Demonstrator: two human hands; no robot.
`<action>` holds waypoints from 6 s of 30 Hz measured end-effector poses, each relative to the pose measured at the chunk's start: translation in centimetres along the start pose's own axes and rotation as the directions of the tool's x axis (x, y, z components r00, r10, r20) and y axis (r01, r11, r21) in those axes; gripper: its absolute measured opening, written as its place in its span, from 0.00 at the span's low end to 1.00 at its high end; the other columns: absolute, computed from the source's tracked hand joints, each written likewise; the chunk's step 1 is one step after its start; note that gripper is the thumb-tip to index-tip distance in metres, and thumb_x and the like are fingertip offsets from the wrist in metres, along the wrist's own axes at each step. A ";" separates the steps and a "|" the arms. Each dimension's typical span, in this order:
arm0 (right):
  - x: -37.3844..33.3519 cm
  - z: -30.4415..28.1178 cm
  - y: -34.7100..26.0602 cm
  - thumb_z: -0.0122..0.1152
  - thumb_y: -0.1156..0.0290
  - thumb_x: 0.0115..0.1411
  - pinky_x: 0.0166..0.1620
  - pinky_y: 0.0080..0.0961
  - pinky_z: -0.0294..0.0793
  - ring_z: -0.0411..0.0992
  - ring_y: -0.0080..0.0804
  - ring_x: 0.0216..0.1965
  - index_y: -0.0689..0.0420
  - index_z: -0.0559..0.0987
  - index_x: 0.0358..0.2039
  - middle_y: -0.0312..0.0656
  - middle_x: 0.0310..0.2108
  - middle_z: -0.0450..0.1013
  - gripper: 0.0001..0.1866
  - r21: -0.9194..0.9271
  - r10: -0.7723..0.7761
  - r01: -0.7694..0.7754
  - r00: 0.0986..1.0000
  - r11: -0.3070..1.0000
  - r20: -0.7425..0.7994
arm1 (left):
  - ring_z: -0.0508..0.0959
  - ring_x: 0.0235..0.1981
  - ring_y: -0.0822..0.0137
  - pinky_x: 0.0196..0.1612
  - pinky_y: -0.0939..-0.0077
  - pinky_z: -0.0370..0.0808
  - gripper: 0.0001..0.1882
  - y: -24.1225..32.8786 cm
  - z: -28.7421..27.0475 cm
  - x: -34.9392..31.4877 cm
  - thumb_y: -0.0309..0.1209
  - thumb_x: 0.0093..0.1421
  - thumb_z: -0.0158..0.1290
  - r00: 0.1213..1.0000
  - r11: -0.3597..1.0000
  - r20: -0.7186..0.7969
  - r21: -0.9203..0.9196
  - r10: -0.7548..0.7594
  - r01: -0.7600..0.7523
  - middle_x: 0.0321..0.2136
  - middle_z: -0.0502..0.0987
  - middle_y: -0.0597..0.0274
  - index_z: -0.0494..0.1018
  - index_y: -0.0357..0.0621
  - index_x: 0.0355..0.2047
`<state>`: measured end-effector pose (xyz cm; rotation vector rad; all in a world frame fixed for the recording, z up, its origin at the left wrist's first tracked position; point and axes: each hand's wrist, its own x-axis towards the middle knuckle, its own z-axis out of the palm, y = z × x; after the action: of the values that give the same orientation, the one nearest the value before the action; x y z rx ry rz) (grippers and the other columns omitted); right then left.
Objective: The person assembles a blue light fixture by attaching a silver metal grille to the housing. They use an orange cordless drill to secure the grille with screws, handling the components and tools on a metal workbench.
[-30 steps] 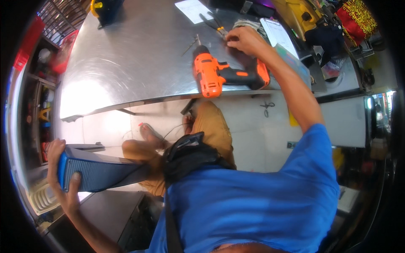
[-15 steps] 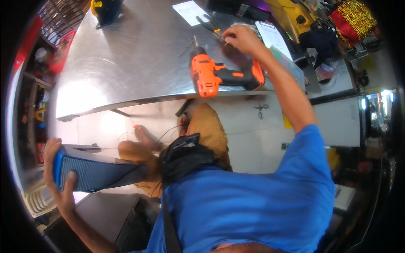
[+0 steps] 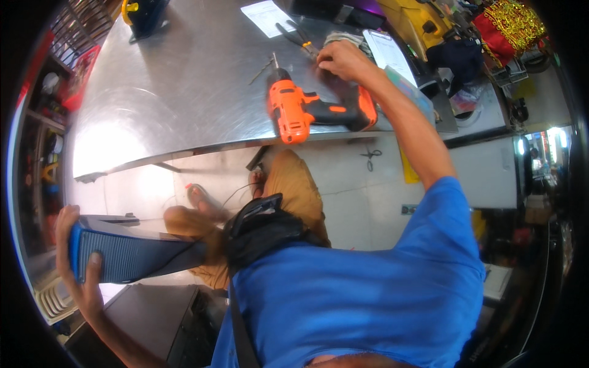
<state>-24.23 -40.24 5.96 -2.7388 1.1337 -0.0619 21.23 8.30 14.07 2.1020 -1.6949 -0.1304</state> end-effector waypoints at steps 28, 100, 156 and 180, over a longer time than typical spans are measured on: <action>0.0 -4.9 -7.6 0.55 0.79 0.67 0.38 0.20 0.73 0.71 0.19 0.31 0.59 0.77 0.40 0.34 0.31 0.72 0.03 0.496 -0.050 0.292 0.895 0.818 -0.444 | 0.74 0.59 0.41 0.61 0.37 0.72 0.35 -1.0 1.9 -0.1 0.51 0.50 0.62 0.982 0.961 -0.182 -0.262 0.047 -0.094 0.54 0.78 0.46 0.77 0.46 0.56; -10.1 -3.1 -16.5 0.62 0.84 0.50 0.66 0.36 0.67 0.71 0.43 0.62 0.60 0.69 0.66 0.53 0.58 0.74 0.39 0.190 -0.068 0.087 0.992 0.978 -0.108 | 0.75 0.55 0.46 0.58 0.47 0.74 0.29 2.3 2.2 0.3 0.43 0.52 0.58 0.977 0.980 -0.215 -0.193 -0.005 -0.037 0.50 0.78 0.45 0.78 0.47 0.55; -13.9 4.1 -29.6 0.65 0.71 0.66 0.58 0.42 0.79 0.78 0.39 0.52 0.65 0.78 0.56 0.48 0.51 0.78 0.20 0.685 -0.493 0.545 0.816 0.483 -0.301 | 0.74 0.57 0.50 0.63 0.47 0.71 0.25 4.1 2.4 -0.4 0.41 0.53 0.58 0.959 0.985 -0.269 -0.125 0.084 -0.122 0.48 0.80 0.52 0.79 0.48 0.52; -13.3 5.4 -30.7 0.74 0.68 0.50 0.33 0.26 0.75 0.76 0.39 0.27 0.61 0.80 0.40 0.43 0.31 0.76 0.18 0.656 -0.371 0.599 0.800 0.459 -0.471 | 0.73 0.59 0.50 0.63 0.47 0.71 0.26 4.9 2.4 -0.8 0.40 0.52 0.58 0.959 0.988 -0.264 -0.087 0.099 -0.125 0.50 0.79 0.52 0.78 0.48 0.52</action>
<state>-11.71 -8.77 6.48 -2.1210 0.1498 -0.8251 15.81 7.62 13.65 1.8525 -1.6089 0.0871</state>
